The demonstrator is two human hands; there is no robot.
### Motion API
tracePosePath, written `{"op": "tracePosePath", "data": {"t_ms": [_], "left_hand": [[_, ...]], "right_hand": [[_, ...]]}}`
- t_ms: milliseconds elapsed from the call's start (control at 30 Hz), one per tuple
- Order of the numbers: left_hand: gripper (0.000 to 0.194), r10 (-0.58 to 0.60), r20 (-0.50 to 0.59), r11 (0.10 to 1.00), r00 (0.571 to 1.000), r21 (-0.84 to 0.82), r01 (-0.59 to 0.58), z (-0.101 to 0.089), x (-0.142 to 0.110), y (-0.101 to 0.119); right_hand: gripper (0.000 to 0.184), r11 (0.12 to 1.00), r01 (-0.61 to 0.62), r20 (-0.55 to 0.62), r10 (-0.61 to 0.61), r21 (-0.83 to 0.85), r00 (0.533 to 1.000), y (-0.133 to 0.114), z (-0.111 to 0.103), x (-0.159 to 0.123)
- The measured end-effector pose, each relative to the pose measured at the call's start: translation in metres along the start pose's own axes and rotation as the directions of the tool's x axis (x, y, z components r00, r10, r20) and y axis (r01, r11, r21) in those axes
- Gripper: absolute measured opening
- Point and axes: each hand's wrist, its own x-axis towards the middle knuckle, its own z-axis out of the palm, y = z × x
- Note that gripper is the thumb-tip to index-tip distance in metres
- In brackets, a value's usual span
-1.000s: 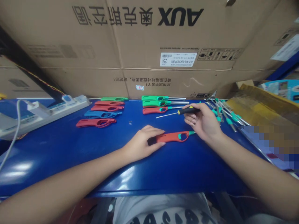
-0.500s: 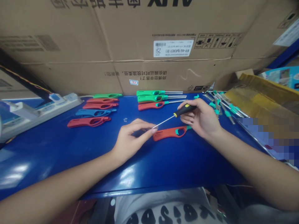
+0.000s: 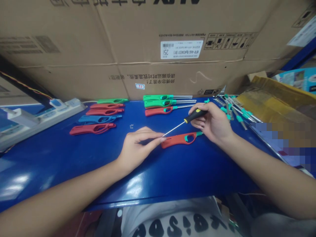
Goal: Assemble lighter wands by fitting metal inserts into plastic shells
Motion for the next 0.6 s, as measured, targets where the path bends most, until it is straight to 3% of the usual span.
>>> {"op": "tracePosePath", "data": {"t_ms": [267, 467, 600], "left_hand": [[0.005, -0.086, 0.043, 0.996, 0.995, 0.035, 0.084, 0.001, 0.001, -0.002], [0.008, -0.117, 0.145, 0.992, 0.983, 0.067, 0.108, 0.002, 0.000, -0.007], [0.007, -0.046, 0.199, 0.998, 0.979, 0.055, 0.036, 0.003, -0.001, -0.011]], "right_hand": [[0.013, 0.978, 0.162, 0.021, -0.160, -0.131, 0.987, -0.004, 0.002, -0.006], [0.013, 0.861, 0.353, 0.219, -0.289, -0.367, 0.932, -0.011, -0.007, -0.015], [0.012, 0.858, 0.386, 0.317, -0.282, -0.339, 0.905, -0.015, 0.000, -0.023]]}}
